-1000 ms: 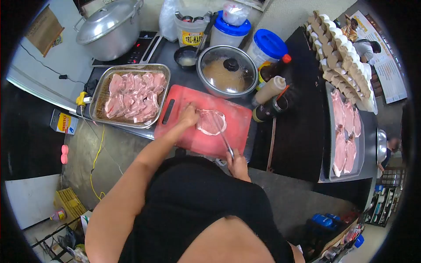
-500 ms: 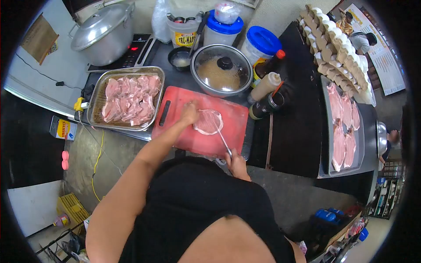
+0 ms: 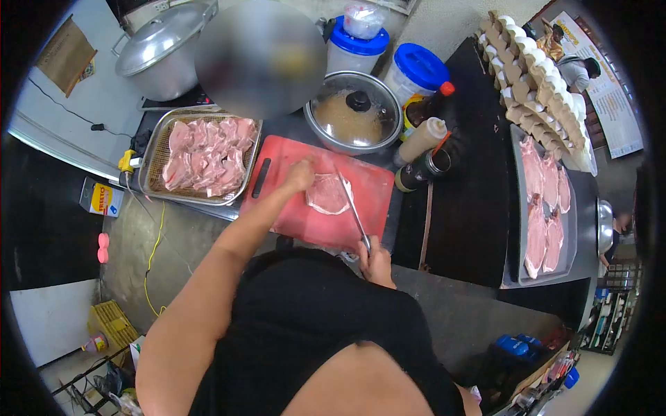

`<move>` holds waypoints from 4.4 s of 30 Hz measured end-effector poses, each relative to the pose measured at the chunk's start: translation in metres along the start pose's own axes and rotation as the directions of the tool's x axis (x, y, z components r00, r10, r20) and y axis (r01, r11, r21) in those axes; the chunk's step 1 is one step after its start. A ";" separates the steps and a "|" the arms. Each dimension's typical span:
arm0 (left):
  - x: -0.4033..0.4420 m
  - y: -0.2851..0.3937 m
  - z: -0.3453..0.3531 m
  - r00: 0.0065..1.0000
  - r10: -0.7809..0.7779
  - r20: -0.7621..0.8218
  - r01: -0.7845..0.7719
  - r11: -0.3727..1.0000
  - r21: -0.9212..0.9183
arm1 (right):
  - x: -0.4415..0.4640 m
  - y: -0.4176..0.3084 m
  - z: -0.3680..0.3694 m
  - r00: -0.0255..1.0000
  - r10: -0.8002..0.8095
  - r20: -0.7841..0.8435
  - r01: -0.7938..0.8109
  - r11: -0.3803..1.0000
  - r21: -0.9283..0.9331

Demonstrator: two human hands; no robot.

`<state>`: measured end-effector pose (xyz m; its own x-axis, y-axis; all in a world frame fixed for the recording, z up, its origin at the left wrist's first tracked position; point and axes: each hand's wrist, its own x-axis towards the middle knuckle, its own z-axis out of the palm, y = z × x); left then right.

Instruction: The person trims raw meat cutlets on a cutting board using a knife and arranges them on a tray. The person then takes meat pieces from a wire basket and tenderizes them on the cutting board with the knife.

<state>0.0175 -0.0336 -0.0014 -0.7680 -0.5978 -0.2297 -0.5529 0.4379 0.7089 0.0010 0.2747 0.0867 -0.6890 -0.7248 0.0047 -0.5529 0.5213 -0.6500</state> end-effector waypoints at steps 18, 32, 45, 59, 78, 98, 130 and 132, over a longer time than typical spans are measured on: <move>-0.013 0.037 -0.002 0.998 0.009 -0.056 0.005 0.970 0.244 | 0.008 0.012 -0.012 0.996 0.093 0.004 -0.091 0.981 -0.172; -0.022 0.066 0.017 0.913 0.332 0.238 -0.402 0.838 0.370 | 0.005 0.005 -0.027 0.973 0.221 -0.070 -0.204 0.959 0.196; 0.010 0.115 -0.039 0.512 0.629 0.585 -0.469 0.775 -0.423 | -0.022 0.050 -0.015 0.925 0.353 -0.138 -0.269 0.867 0.420; -0.049 0.007 -0.014 0.858 0.476 0.195 -0.504 0.853 0.135 | -0.023 0.040 -0.002 0.982 0.168 -0.091 -0.156 0.980 0.125; -0.009 0.002 0.011 0.991 -0.006 -0.131 -0.011 0.991 -0.131 | -0.013 0.029 0.019 1.000 0.024 0.012 -0.022 0.996 -0.090; -0.026 -0.011 0.017 0.987 0.001 -0.158 -0.028 0.985 -0.168 | -0.012 0.015 0.035 0.992 -0.108 -0.064 0.104 0.993 -0.062; -0.044 -0.012 0.015 0.972 0.157 -0.177 -0.191 0.962 -0.197 | -0.005 0.021 0.037 0.997 0.010 0.076 0.003 0.986 -0.168; -0.045 -0.011 0.014 0.970 0.154 -0.186 -0.187 0.966 -0.176 | -0.011 0.011 0.021 0.995 0.058 0.081 -0.043 0.984 -0.174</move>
<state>0.0534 -0.0023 -0.0077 -0.7701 -0.6378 0.0102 -0.3339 0.4167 0.8455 0.0122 0.2786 0.0637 -0.6793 -0.7278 -0.0946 -0.5961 0.6224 -0.5073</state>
